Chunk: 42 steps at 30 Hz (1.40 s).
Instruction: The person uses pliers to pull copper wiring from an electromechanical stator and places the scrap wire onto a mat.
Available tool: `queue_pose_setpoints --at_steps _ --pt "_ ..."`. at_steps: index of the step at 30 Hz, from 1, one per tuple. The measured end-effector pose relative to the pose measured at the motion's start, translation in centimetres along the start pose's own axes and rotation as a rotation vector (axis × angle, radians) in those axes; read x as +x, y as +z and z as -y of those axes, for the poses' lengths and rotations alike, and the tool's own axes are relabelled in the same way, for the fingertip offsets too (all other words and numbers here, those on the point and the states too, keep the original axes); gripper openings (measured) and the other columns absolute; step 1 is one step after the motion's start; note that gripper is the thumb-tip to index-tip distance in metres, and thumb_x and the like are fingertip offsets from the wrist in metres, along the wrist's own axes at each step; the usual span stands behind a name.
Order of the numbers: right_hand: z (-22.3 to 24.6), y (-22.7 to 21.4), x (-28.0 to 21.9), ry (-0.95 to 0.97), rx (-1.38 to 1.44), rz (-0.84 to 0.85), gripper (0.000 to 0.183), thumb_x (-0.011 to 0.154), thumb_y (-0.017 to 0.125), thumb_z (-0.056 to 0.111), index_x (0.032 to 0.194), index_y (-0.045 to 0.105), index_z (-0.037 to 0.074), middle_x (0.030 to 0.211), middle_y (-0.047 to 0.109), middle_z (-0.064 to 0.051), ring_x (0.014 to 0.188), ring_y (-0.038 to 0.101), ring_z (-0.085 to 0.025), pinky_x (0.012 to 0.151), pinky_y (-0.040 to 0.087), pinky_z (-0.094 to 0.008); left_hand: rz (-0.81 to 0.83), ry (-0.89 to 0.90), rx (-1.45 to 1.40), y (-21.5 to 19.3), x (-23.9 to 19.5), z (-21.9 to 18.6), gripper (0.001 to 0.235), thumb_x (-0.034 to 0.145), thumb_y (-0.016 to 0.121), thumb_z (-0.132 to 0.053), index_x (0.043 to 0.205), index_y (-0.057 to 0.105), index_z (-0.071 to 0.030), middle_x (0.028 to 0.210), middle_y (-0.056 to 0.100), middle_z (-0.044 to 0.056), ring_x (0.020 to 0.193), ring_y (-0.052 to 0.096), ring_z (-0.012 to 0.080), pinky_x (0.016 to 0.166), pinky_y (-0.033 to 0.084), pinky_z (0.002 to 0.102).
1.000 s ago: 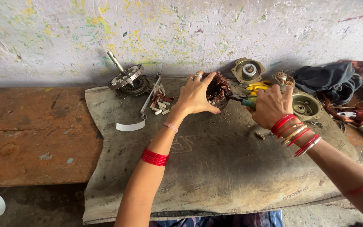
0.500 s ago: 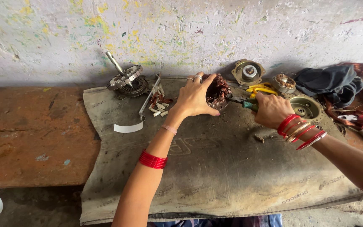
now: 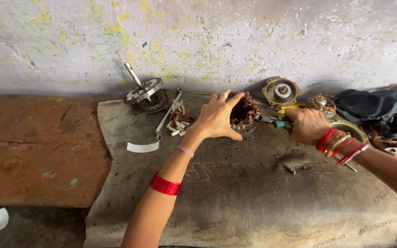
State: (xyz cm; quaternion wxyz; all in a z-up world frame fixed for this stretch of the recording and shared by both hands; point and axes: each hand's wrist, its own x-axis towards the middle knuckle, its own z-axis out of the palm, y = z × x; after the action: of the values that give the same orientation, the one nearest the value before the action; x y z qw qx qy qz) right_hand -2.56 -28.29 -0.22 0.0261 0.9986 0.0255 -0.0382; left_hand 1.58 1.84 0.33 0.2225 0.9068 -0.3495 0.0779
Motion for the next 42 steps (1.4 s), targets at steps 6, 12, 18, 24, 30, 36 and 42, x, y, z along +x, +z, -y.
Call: queue_pose_setpoints --at_steps 6,12,18,24,30,36,42 --pt "-0.5 -1.1 1.0 -0.363 -0.125 -0.401 0.022 0.078 0.069 0.019 0.096 0.060 0.011 0.087 0.069 -0.007 0.083 0.069 -0.025 0.069 0.057 -0.044 0.001 -0.002 -0.006 -0.1 0.0 0.1 0.133 0.044 0.099 -0.052 0.155 0.032 -0.022 0.156 0.033 0.028 0.141 0.036 0.0498 0.102 0.047 0.063" --pt "1.1 -0.7 -2.2 -0.382 -0.419 -0.792 0.051 0.055 0.065 0.027 0.102 0.064 0.006 0.099 0.067 -0.014 0.095 0.065 -0.030 0.078 0.055 -0.046 0.010 0.003 -0.014 -0.2 0.0 0.4 0.131 0.046 0.099 -0.052 0.155 0.033 -0.022 0.157 0.031 0.029 0.141 0.035 0.0518 0.103 0.046 0.063" --pt "4.8 -1.4 -5.1 0.064 -0.244 -0.125 0.030 0.089 0.060 0.021 0.112 0.060 0.001 0.097 0.066 -0.016 0.083 0.065 -0.026 0.069 0.060 -0.046 0.041 -0.042 -0.030 -0.4 -0.2 0.1 0.131 0.048 0.096 -0.053 0.157 0.032 -0.022 0.158 0.031 0.029 0.136 0.041 0.0535 0.102 0.049 0.061" --pt "7.5 -2.2 -7.1 0.108 -0.219 -0.132 0.024 0.087 0.059 0.016 0.102 0.061 -0.003 0.100 0.069 -0.022 0.093 0.069 -0.035 0.070 0.058 -0.048 -0.001 -0.009 -0.037 -0.1 -0.4 0.1 0.129 0.049 0.098 -0.051 0.156 0.033 -0.020 0.157 0.031 0.030 0.138 0.039 0.0545 0.103 0.047 0.061" --pt "7.8 -1.7 -7.0 0.131 -0.139 -0.123 0.028 0.085 0.060 0.008 0.107 0.058 -0.008 0.106 0.066 -0.029 0.086 0.074 -0.042 0.072 0.060 -0.050 -0.003 -0.015 -0.035 0.0 -0.5 0.1 0.128 0.050 0.097 -0.051 0.156 0.033 -0.020 0.157 0.030 0.029 0.137 0.040 0.0540 0.103 0.046 0.061" --pt "8.0 -1.5 -6.5 0.141 -0.164 -0.183 0.040 0.082 0.060 0.000 0.120 0.050 -0.011 0.113 0.060 -0.029 0.082 0.073 -0.039 0.066 0.062 -0.046 0.020 -0.039 -0.038 0.0 -0.4 -0.1 0.131 0.048 0.097 -0.053 0.157 0.031 -0.021 0.158 0.028 0.029 0.137 0.039 0.0542 0.104 0.046 0.061" --pt "9.0 -2.1 -7.4 0.197 -0.175 -0.151 0.029 0.087 0.060 0.013 0.110 0.059 -0.005 0.112 0.063 -0.021 0.089 0.074 -0.034 0.073 0.059 -0.047 0.001 -0.038 -0.033 0.3 -0.4 0.1 0.131 0.048 0.097 -0.052 0.157 0.032 -0.021 0.158 0.029 0.029 0.138 0.039 0.0546 0.104 0.047 0.061"
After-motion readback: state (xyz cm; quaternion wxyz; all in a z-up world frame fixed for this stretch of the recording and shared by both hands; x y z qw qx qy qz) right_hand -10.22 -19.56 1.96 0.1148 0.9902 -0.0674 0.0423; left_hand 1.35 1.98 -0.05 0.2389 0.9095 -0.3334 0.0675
